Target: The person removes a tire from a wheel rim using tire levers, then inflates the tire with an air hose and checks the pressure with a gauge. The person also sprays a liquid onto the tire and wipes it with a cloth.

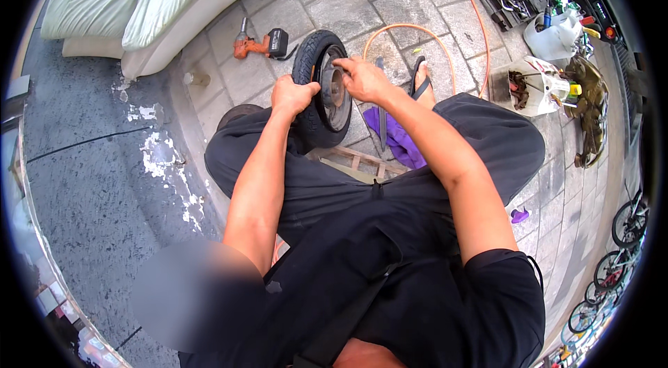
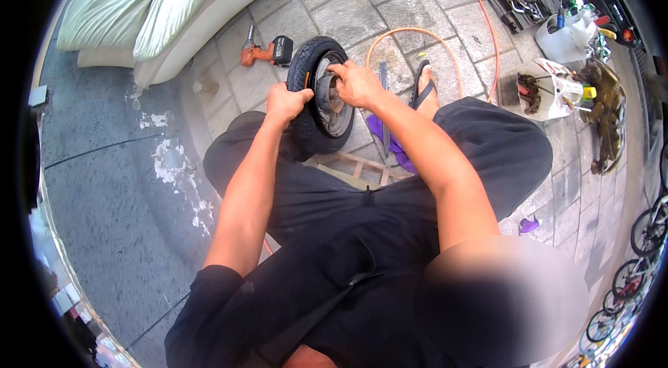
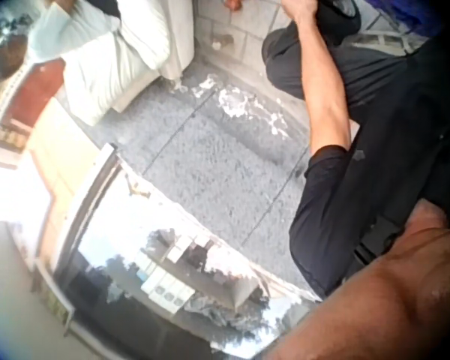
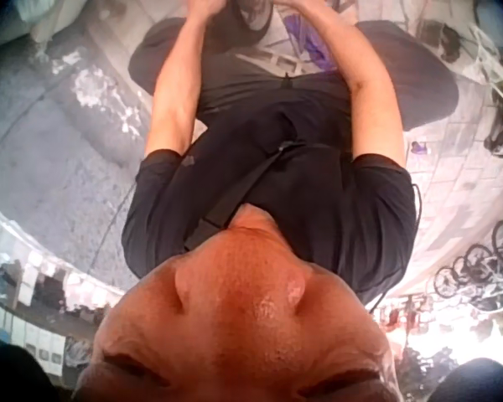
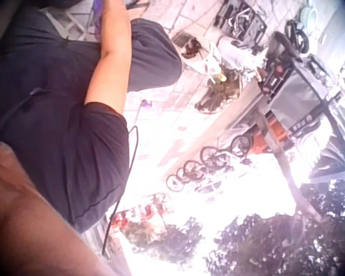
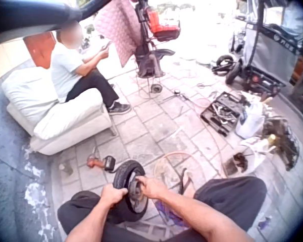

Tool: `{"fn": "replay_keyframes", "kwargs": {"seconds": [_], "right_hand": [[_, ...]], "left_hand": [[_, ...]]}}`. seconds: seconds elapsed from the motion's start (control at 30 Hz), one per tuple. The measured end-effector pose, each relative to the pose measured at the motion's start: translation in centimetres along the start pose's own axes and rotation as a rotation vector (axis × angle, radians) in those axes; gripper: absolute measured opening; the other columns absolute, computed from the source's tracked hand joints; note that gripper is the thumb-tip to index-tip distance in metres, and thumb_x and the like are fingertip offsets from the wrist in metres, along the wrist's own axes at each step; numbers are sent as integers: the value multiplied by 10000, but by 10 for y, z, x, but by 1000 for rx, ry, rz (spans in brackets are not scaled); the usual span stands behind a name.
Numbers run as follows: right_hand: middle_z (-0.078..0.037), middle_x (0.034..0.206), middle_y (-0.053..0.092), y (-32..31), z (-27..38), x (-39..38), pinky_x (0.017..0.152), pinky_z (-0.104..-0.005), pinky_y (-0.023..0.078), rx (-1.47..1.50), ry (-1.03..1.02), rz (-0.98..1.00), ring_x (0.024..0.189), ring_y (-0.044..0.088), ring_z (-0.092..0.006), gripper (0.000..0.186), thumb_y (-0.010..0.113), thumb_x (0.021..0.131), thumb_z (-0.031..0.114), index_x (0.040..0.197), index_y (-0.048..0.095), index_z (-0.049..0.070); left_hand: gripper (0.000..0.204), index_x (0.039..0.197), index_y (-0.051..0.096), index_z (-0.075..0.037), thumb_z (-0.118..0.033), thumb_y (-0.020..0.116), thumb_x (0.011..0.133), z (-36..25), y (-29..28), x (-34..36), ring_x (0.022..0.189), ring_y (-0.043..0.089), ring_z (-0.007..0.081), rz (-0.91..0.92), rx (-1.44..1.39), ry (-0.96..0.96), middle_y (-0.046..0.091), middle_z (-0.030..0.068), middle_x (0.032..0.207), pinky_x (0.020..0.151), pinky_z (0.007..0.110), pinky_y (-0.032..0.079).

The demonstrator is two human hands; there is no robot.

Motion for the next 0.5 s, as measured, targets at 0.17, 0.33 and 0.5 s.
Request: {"fn": "replay_keyframes", "kwargs": {"seconds": [0.17, 0.33, 0.5], "right_hand": [[-123, 1371, 602, -25, 11, 36, 961, -478, 571, -393, -195, 263, 1163, 696, -342, 589, 676, 897, 190, 1481, 605, 224], [-85, 1343, 634, -27, 29, 54, 875, -441, 601, -763, -427, 398, 1064, 745, -293, 405, 702, 895, 182, 1299, 693, 168], [-53, 1263, 706, -22, 34, 56, 767, -423, 618, -925, -615, 536, 907, 780, -282, 170, 700, 904, 194, 1048, 746, 117]], "left_hand": [[499, 1051, 737, 49, -280, 842, 690, -19, 1, -16, 894, 770, 310, 26, 45, 4, 780, 211, 967, 834, 403, 589], [580, 1093, 741, 18, -371, 832, 673, -18, -5, -13, 1044, 758, 360, 103, 79, -16, 773, 243, 1090, 938, 419, 574], [606, 1104, 732, 41, -385, 822, 683, -17, 1, -22, 1069, 748, 388, 91, 136, 29, 764, 268, 1100, 944, 431, 575]]}}
Point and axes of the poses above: each hand's wrist, its own x-axis towards the middle knuckle, its own y-axis out of the palm, z = x × y, the point moved 2 cm from there along x, towards the middle knuckle
